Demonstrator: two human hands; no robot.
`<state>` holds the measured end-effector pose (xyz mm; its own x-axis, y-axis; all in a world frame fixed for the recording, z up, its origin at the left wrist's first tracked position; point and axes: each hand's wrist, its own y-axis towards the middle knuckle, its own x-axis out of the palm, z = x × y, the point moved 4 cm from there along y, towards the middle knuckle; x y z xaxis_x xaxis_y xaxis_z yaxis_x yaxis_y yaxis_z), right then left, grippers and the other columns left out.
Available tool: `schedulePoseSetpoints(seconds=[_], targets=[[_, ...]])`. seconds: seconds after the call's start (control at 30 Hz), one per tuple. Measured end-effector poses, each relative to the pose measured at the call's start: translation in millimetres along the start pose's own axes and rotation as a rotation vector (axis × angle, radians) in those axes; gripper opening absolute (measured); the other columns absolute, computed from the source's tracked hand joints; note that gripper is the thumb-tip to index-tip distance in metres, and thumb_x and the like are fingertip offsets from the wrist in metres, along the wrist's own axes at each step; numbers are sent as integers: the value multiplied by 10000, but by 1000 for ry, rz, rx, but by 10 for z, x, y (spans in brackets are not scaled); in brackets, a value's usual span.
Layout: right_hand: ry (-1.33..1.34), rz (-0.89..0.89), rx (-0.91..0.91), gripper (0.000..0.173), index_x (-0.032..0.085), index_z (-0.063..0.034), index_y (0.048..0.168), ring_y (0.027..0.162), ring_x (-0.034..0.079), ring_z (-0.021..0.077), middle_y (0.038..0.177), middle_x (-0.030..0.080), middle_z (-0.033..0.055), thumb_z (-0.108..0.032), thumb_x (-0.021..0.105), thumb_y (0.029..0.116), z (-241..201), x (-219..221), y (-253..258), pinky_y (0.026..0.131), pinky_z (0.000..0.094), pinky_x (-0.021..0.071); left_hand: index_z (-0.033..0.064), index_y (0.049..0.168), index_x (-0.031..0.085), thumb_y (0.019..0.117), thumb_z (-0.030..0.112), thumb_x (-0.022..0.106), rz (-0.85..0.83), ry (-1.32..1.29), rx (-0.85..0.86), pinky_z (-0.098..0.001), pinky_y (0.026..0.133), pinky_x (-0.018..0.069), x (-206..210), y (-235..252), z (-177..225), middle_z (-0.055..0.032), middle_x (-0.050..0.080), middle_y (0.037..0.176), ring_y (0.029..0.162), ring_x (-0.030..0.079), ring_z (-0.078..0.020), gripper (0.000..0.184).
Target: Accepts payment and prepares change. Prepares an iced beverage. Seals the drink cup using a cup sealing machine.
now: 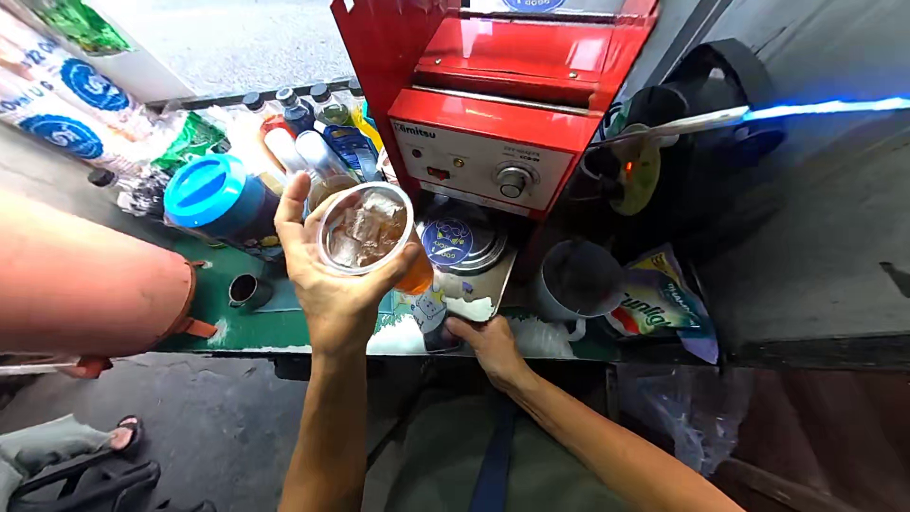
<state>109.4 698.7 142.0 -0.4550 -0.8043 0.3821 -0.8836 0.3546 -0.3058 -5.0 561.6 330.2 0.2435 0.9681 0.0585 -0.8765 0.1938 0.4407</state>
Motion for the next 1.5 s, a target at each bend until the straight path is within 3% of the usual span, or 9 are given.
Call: schedulePoseSetpoints(seconds=[0.2, 0.3, 0.47, 0.7, 0.83, 0.93, 1.1, 1.27, 1.5], targets=[[-13, -24, 178, 269, 646, 60, 1081, 790, 757, 197, 862, 771, 124, 4, 774, 850, 33, -6, -337, 796, 357, 640, 112, 1552, 238, 631, 131, 942, -100, -7, -15, -400, 1027, 562, 7, 314, -101, -87, 594, 1349, 1233, 615, -230, 1159], [-151, 82, 186, 491, 545, 37, 1270, 805, 767, 202, 862, 772, 95, -88, 778, 856, -16, -122, -614, 818, 384, 649, 107, 1567, 222, 629, 94, 939, -173, -61, -24, -421, 1018, 569, 56, 374, -203, -109, 579, 1365, 1236, 610, -254, 1180], [-271, 142, -303, 351, 584, -187, 1155, 748, 735, 76, 891, 763, -59, -234, 800, 882, -866, -423, -988, 674, 252, 634, 128, 1578, 231, 618, 116, 951, -238, -104, -31, -411, 1024, 561, 265, 404, -333, -94, 575, 1366, 1250, 594, -234, 1201], [350, 241, -779, 275, 714, -216, 1033, 969, 708, 90, 979, 742, -48, -200, 444, 1078, -1972, -593, -451, 940, 300, 583, 109, 1590, 252, 603, 159, 957, -272, 27, 6, -393, 1039, 543, 560, 109, -900, -84, 602, 1342, 1237, 596, -188, 1214], [190, 191, -689, 151, 683, -274, 1078, 807, 712, 73, 869, 734, -66, -228, 544, 1041, -1789, -241, -461, 784, 265, 612, 80, 1575, 327, 597, 413, 941, -294, 430, -33, -511, 1163, 402, 559, -98, -1371, -116, 597, 1396, 1329, 541, -251, 1201], [-39, 187, -496, 151, 649, -93, 1122, 678, 690, 104, 823, 726, 11, -70, 607, 980, -1367, -15, -387, 644, 267, 608, 18, 1556, 358, 620, 528, 906, -373, 532, -34, -585, 1240, 239, 464, -165, -1475, -137, 556, 1475, 1431, 455, -302, 1198], [-379, 161, -235, 213, 670, -14, 1148, 632, 683, 101, 810, 728, 23, -98, 677, 954, -807, 22, -97, 549, 234, 580, -59, 1488, 417, 763, 284, 860, -315, 325, -80, -410, 1071, 516, -307, -69, -1232, -207, 559, 1427, 1309, 571, -243, 916], [-590, -52, -114, 229, 675, -75, 1177, 648, 659, 57, 820, 698, -27, -183, 656, 976, -853, 34, 13, 579, 211, 565, -18, 1223, 686, 920, 233, 722, -319, 415, 281, -413, 1070, 520, -487, 112, -823, -166, 672, 1287, 1260, 618, -238, 395], [-751, 163, -167, 215, 683, -83, 1167, 646, 654, 61, 806, 707, -23, -188, 636, 986, -977, -44, 146, 612, 239, 563, 155, 1502, 531, 971, 689, 471, -811, 711, 277, -636, 1215, 243, 165, 1, -1119, -127, 409, 1611, 1512, 330, -352, 755]])
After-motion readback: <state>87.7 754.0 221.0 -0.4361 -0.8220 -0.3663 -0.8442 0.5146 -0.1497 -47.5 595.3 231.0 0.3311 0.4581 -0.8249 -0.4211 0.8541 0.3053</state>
